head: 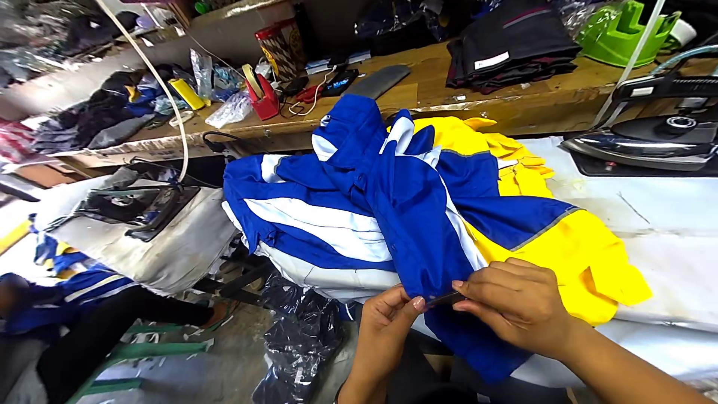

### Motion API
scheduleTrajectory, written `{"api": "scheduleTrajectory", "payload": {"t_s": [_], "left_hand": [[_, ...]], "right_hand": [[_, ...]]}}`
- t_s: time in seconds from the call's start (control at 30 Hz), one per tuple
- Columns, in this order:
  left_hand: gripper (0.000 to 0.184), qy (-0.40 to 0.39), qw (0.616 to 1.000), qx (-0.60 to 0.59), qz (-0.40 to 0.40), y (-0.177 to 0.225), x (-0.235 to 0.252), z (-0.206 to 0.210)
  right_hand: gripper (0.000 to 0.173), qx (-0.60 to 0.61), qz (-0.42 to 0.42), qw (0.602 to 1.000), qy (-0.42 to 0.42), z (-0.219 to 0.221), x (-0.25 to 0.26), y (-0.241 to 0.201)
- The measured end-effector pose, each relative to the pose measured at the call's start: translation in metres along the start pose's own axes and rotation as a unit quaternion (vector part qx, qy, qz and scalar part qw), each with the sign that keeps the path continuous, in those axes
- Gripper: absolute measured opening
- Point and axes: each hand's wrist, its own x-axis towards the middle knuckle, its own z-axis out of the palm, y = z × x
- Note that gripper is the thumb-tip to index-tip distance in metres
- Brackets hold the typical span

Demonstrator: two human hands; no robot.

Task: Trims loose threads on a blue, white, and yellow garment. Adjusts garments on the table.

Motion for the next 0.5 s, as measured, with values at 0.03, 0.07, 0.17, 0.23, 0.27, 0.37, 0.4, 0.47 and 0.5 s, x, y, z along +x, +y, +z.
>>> {"api": "scheduleTrajectory", "payload": {"t_s": [0.03, 0.07, 0.17, 0.23, 0.27, 0.37, 0.4, 0.47, 0.5], "left_hand": [[0.014, 0.009, 1.0, -0.018, -0.014, 0.001, 0.0, 0.001], [0.015, 0.02, 0.999, -0.034, -0.03, 0.002, 0.0, 0.001], [0.014, 0.039, 0.994, -0.075, -0.069, 0.004, 0.0, 0.001], [0.013, 0.05, 0.991, -0.093, -0.079, 0.003, 0.0, 0.002], [0.013, 0.052, 0.991, -0.098, -0.078, 0.003, -0.001, 0.003], [0.013, 0.058, 0.99, -0.108, -0.069, 0.001, -0.002, 0.007], [0.013, 0.06, 0.99, -0.111, -0.068, 0.001, -0.003, 0.008], [0.013, 0.066, 0.99, -0.109, -0.064, -0.001, -0.004, 0.011], [0.013, 0.071, 0.99, -0.106, -0.061, -0.002, -0.004, 0.012]], "right_hand": [[0.028, 0.017, -0.003, 1.0, -0.007, 0.0, -0.001, 0.0], [0.028, 0.038, -0.001, 0.999, -0.017, -0.001, -0.003, -0.001], [0.031, 0.066, 0.047, 0.997, -0.014, -0.002, -0.007, -0.004], [0.033, 0.05, 0.08, 0.996, 0.005, -0.002, -0.008, -0.007], [0.033, 0.037, 0.091, 0.995, 0.011, -0.001, -0.009, -0.01], [0.032, 0.014, 0.113, 0.993, 0.028, 0.004, -0.01, -0.018], [0.032, 0.01, 0.119, 0.992, 0.034, 0.006, -0.01, -0.021], [0.032, 0.001, 0.13, 0.99, 0.045, 0.01, -0.011, -0.024], [0.032, -0.005, 0.134, 0.99, 0.05, 0.012, -0.011, -0.025]]}}
